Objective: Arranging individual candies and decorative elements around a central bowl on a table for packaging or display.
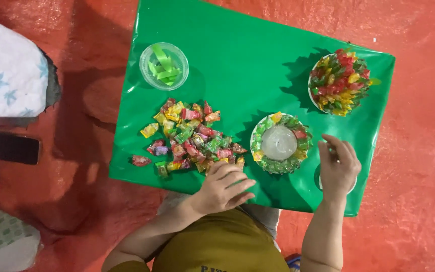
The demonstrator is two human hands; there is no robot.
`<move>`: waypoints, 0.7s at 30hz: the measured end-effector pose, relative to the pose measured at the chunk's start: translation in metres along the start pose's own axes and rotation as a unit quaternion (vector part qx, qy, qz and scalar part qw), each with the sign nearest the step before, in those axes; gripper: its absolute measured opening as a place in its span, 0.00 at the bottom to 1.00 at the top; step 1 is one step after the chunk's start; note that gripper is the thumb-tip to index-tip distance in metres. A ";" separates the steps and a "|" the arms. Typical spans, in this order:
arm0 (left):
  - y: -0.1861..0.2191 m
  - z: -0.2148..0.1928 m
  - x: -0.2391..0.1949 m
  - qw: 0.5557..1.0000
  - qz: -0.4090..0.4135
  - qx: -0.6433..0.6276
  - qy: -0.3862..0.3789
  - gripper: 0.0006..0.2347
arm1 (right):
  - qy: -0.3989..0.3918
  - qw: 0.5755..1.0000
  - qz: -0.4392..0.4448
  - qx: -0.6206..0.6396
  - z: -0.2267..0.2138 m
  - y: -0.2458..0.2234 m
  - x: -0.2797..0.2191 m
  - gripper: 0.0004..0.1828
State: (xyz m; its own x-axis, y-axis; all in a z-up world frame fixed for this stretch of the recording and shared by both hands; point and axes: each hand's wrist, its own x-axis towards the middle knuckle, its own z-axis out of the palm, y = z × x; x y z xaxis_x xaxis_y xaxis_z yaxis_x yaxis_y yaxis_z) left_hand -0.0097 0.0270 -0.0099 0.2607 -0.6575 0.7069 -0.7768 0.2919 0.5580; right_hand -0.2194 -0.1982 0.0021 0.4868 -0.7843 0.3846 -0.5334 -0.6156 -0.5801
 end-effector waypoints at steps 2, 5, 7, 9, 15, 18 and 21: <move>-0.022 -0.013 -0.004 0.999 0.016 0.034 0.025 0.11 | 0.014 1.000 0.003 0.006 -0.005 -0.003 -0.012 0.11; -0.067 -0.041 -0.002 0.990 -0.001 0.143 0.015 0.08 | 0.029 1.000 -0.012 0.000 -0.010 -0.007 -0.033 0.09; -0.092 -0.063 0.010 0.975 -0.035 0.220 -0.019 0.08 | 0.027 0.999 -0.032 -0.011 -0.007 -0.016 -0.045 0.07; -0.109 -0.083 0.027 0.940 -0.108 0.307 -0.103 0.07 | 0.039 0.996 -0.001 0.075 0.000 -0.031 -0.056 0.07; -0.128 -0.090 0.028 0.927 -0.162 0.297 -0.164 0.11 | -0.021 0.991 -0.012 0.130 0.023 -0.066 -0.085 0.05; -0.109 -0.097 0.042 0.967 -0.239 0.081 -0.043 0.11 | -0.079 0.982 -0.002 0.170 0.035 -0.081 -0.098 0.07; -0.097 -0.106 0.037 0.948 -0.308 -0.067 0.038 0.14 | -0.112 0.973 -0.004 0.200 0.040 -0.102 -0.096 0.09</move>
State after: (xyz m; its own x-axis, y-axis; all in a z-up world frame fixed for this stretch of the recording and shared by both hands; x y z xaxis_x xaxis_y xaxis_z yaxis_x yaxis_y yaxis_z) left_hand 0.1357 0.0478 0.0083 0.6859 -0.6809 0.2566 -0.3860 -0.0416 0.9216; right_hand -0.1842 -0.0571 -0.0046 0.6519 -0.7161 0.2495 -0.2397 -0.5067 -0.8281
